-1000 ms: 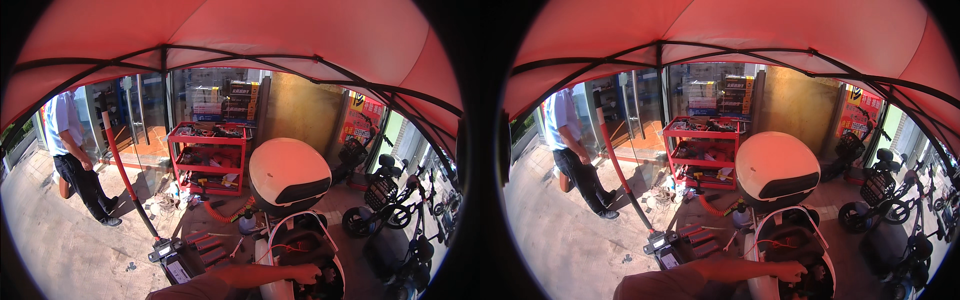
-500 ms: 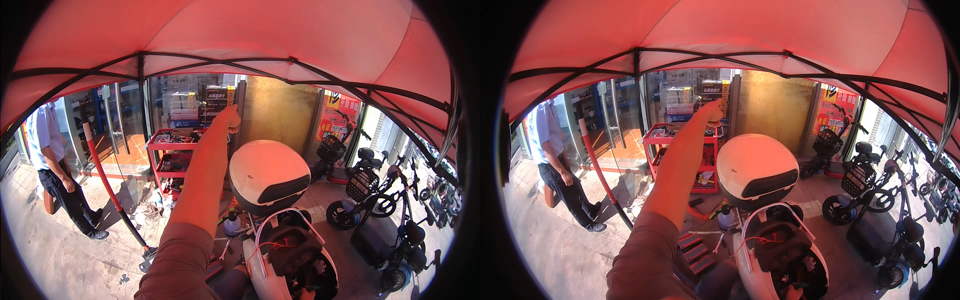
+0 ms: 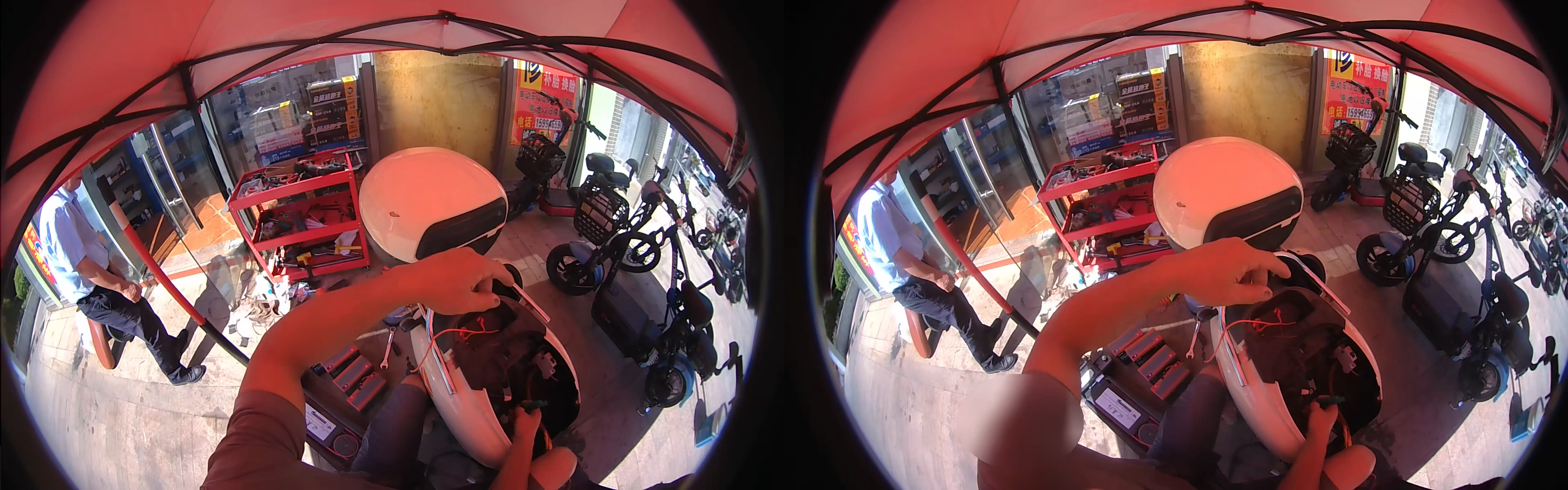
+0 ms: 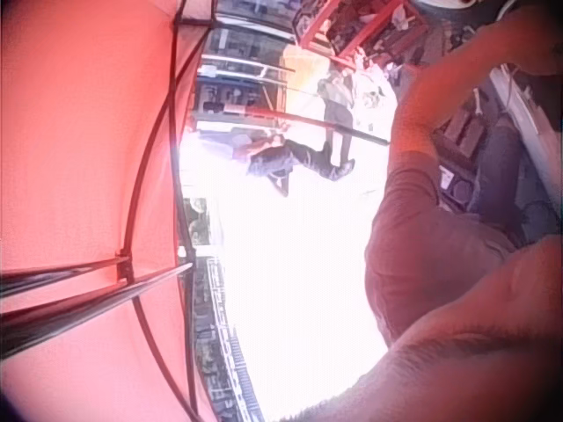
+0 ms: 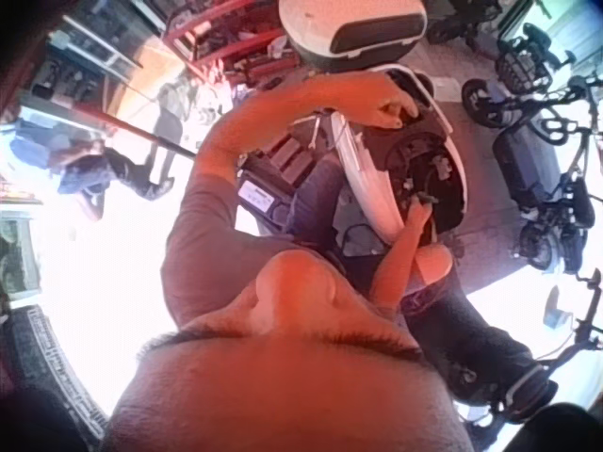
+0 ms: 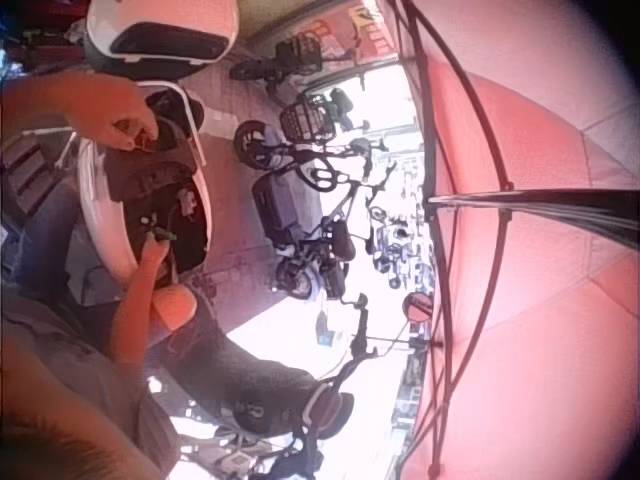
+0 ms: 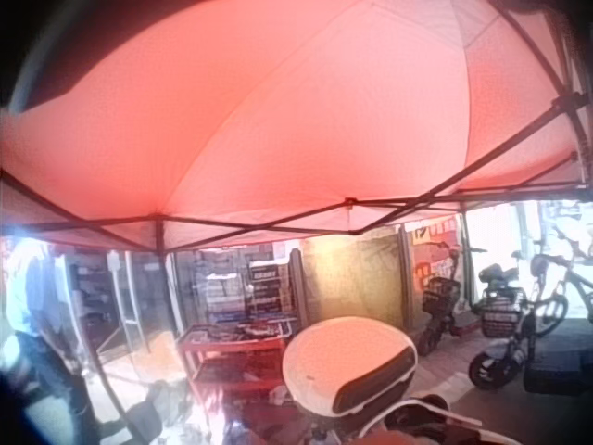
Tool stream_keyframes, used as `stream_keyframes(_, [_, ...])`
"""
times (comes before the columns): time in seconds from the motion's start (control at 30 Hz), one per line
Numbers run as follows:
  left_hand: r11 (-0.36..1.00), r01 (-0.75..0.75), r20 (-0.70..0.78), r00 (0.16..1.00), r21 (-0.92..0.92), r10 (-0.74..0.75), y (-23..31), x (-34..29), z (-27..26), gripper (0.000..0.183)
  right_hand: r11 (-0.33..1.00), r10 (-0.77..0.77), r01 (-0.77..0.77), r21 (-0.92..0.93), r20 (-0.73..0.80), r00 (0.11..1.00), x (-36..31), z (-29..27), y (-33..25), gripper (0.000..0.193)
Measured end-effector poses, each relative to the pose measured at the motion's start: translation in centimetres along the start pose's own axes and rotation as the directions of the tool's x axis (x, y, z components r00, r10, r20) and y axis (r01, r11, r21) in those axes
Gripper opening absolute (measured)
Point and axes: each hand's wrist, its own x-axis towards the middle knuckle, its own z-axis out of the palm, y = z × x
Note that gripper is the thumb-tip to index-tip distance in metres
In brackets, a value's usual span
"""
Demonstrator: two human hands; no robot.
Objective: The person uses a green-handled screwdriver to tighten or adjust connections on wires inside the open compartment of a white electric scooter. The person works continuously on the wiring harness while seated on the scooter in a workshop area.
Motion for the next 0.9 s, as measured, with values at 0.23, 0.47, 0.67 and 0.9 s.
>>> stream_keyframes(0.23, [0.988,0.119,0.254,0.963,-0.104,-0.089,0.7,1.1,19.3,0.042,0.979,-0.004,0.001,0.204,0.014,1.0,-0.4,-0.6,0.8,0.027])
stream_keyframes(0.47, [0.976,0.159,-0.158,0.97,-0.15,-0.182,-2.4,-2.7,8.1,0.054,0.97,-0.016,0.003,0.242,0.05,0.999,0.3,-0.3,1.6,0.029])
stream_keyframes(0.67, [0.74,0.649,-0.646,0.491,-0.177,-0.584,-7.5,-0.2,-20.6,0.084,0.985,-0.009,0.007,0.174,0.007,1.0,0.6,-0.4,2.2,0.029])
stream_keyframes(0.9, [0.552,0.825,-0.611,0.374,-0.124,-0.697,-7.9,1.4,-23.9,0.076,0.968,0.05,-0.044,0.248,-0.017,0.999,0.2,-0.2,1.1,0.029])
